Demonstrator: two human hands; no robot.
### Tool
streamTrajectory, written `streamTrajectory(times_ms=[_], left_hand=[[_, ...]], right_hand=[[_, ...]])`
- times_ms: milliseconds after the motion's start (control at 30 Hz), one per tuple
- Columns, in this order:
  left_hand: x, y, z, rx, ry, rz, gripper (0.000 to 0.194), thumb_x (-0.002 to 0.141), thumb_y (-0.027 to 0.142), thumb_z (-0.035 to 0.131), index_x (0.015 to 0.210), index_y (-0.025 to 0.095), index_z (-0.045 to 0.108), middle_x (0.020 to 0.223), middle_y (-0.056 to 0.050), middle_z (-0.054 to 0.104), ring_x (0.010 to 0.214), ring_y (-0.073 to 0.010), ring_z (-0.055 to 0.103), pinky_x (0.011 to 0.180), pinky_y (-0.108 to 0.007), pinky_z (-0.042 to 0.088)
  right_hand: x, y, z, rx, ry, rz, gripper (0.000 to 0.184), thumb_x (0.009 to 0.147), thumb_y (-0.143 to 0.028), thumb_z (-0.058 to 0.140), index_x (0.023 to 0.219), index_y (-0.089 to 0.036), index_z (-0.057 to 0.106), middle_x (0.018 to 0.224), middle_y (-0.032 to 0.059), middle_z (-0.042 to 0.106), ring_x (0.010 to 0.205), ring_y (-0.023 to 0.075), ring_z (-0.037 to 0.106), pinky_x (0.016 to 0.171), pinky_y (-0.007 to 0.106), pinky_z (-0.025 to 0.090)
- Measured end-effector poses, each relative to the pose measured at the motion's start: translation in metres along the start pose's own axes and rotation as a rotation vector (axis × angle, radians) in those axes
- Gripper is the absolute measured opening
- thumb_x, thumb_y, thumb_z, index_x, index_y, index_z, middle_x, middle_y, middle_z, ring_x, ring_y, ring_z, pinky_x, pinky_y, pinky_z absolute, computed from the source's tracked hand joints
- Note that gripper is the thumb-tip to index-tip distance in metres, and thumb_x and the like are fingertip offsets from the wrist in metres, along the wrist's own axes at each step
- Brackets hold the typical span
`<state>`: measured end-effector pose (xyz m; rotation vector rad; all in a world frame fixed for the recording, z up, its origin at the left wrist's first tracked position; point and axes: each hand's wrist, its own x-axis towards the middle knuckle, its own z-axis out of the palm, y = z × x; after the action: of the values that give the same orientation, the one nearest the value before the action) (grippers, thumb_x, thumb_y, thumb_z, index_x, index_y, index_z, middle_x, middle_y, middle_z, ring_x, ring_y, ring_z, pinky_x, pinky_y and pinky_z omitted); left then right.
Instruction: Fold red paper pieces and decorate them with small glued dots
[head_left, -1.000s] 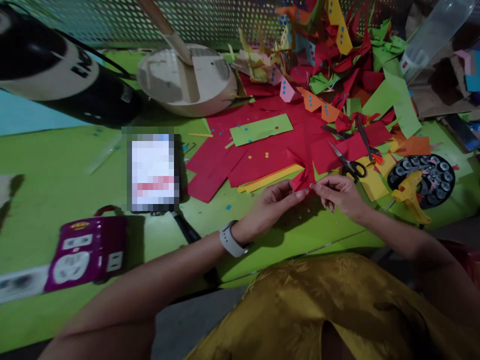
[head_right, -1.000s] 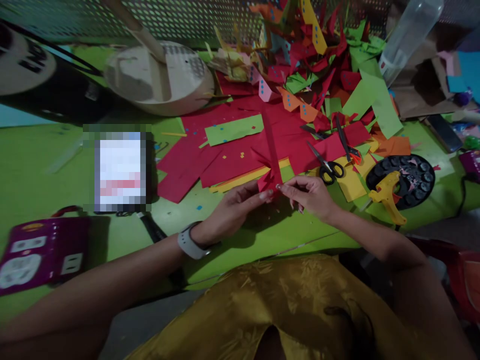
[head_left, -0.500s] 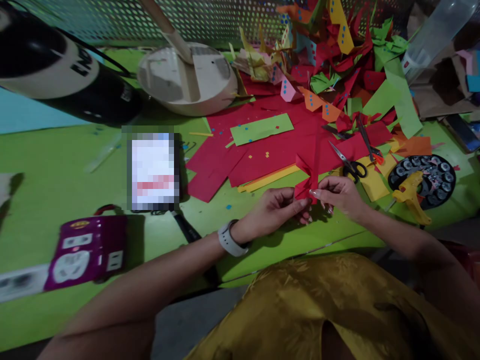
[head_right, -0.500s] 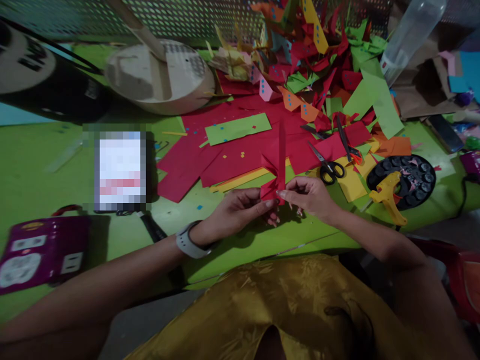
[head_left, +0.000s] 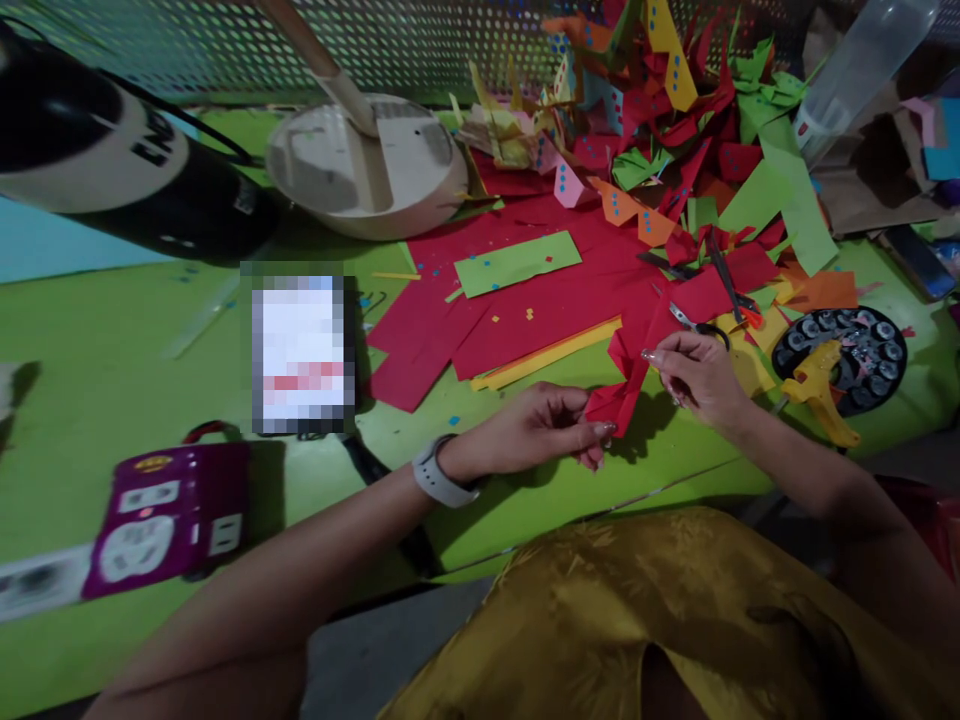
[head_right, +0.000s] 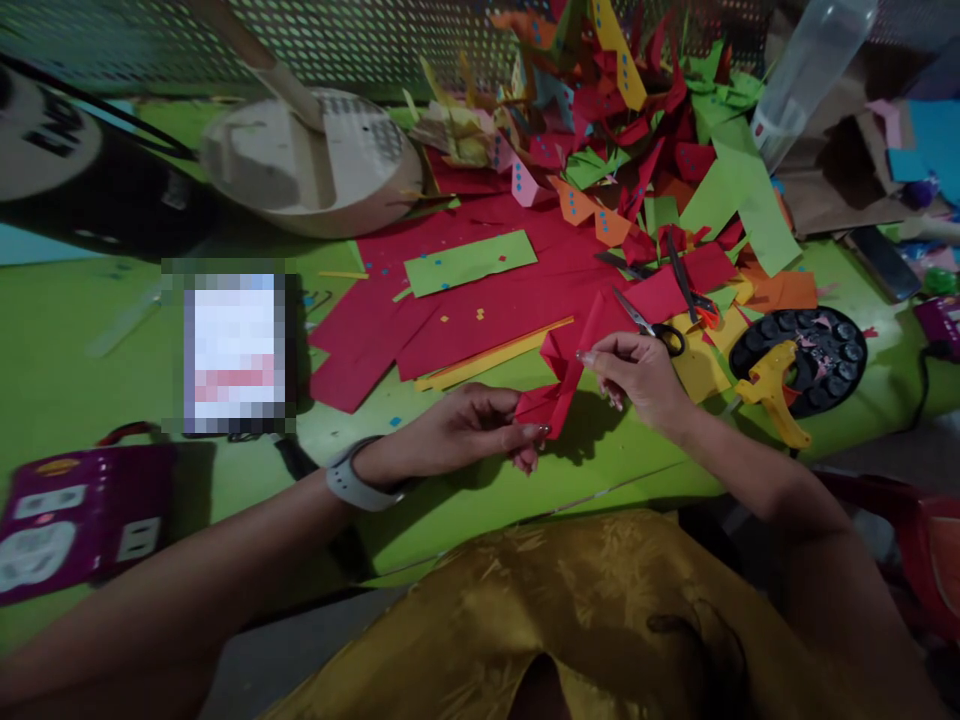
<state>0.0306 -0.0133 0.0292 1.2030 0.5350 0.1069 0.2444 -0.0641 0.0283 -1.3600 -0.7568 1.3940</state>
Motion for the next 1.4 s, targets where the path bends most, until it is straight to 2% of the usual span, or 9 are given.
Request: streamTrajectory(times_ms=[233,433,633,733,833,1000,1167,1300,1400], left_hand=[[-0.007,0.015,-0.021,0.059,0.076,0.061,0.022,0.076,0.034,0.083,0.069,0.017,0.07,0.06,-0.002,0.073,0.052,-0.0124,0.067,0.053,-0.019,0.054],[0.001,0.009,-0.032,-0.123,0.531,0.331,0.019,0.07,0.026,0.084,0.066,0.019,0.067,0.055,0.002,0.066,0.049,-0.0128,0.063,0.05,-0.022,0.053],[0.017,0.008,-0.032,-0.381,0.831,0.436,0.021,0.075,0.037,0.082,0.073,0.021,0.068,0.061,0.003,0.066,0.057,-0.0129,0.066,0.059,-0.024,0.056],[0.018,0.007,-0.022,-0.556,0.744,0.335,0.033,0.083,0.053,0.072,0.086,0.021,0.068,0.076,-0.001,0.074,0.076,-0.0199,0.074,0.072,-0.032,0.06],[0.018,0.001,-0.007,-0.528,0.587,0.209,0.036,0.081,0.05,0.076,0.097,0.018,0.069,0.091,-0.006,0.078,0.09,-0.0229,0.075,0.087,-0.039,0.059],[0.019,-0.01,0.006,-0.442,0.495,0.191,0.038,0.067,0.047,0.09,0.079,0.018,0.069,0.075,0.004,0.073,0.071,-0.009,0.068,0.072,-0.02,0.055],[0.017,-0.008,-0.003,-0.467,0.44,0.175,0.041,0.066,0.048,0.09,0.073,0.016,0.065,0.069,0.005,0.071,0.068,-0.0092,0.069,0.074,-0.022,0.058],[0.015,-0.003,-0.012,-0.548,0.485,0.18,0.038,0.064,0.041,0.093,0.074,0.016,0.066,0.067,0.003,0.072,0.067,-0.0112,0.071,0.069,-0.022,0.061],[0.013,-0.001,-0.013,-0.587,0.431,0.123,0.039,0.06,0.038,0.095,0.073,0.014,0.068,0.068,0.001,0.073,0.066,-0.0121,0.071,0.067,-0.023,0.063]], right_hand=[[0.002,-0.002,-0.008,0.085,-0.004,-0.093,0.027,0.067,-0.038,0.079,0.06,-0.023,0.058,0.042,-0.0097,0.049,0.032,0.0046,0.036,0.032,0.019,0.026],[-0.001,0.001,-0.009,0.104,-0.045,-0.088,0.025,0.066,-0.035,0.075,0.06,-0.024,0.053,0.043,-0.0088,0.052,0.034,0.0069,0.04,0.032,0.02,0.029],[-0.003,0.004,-0.005,-0.026,-0.274,0.034,0.032,0.073,-0.043,0.078,0.063,-0.019,0.059,0.054,-0.0037,0.063,0.039,0.006,0.052,0.038,0.018,0.04],[-0.004,0.006,0.0,-0.011,-0.267,0.106,0.039,0.073,-0.053,0.079,0.076,-0.018,0.062,0.058,-0.003,0.068,0.039,0.0073,0.058,0.038,0.017,0.039],[-0.007,0.008,0.005,-0.014,-0.287,0.153,0.043,0.073,-0.057,0.079,0.084,-0.019,0.062,0.068,-0.0005,0.074,0.049,0.0111,0.068,0.041,0.017,0.043],[-0.012,0.009,0.011,-0.057,-0.39,0.22,0.043,0.074,-0.054,0.08,0.092,-0.019,0.064,0.087,0.0051,0.08,0.066,0.0136,0.076,0.053,0.019,0.053],[-0.017,0.004,0.005,-0.143,-0.44,0.23,0.039,0.077,-0.054,0.077,0.088,-0.018,0.068,0.077,0.0041,0.078,0.062,0.0133,0.074,0.053,0.02,0.054],[-0.018,-0.001,-0.009,-0.271,-0.333,-0.013,0.034,0.086,-0.052,0.069,0.075,-0.019,0.069,0.056,-0.0005,0.069,0.047,0.0129,0.065,0.049,0.026,0.055],[-0.017,-0.002,-0.017,-0.497,-0.134,-0.469,0.015,0.088,-0.039,0.069,0.091,-0.026,0.076,0.09,0.0044,0.077,0.082,0.0192,0.074,0.078,0.037,0.062]])
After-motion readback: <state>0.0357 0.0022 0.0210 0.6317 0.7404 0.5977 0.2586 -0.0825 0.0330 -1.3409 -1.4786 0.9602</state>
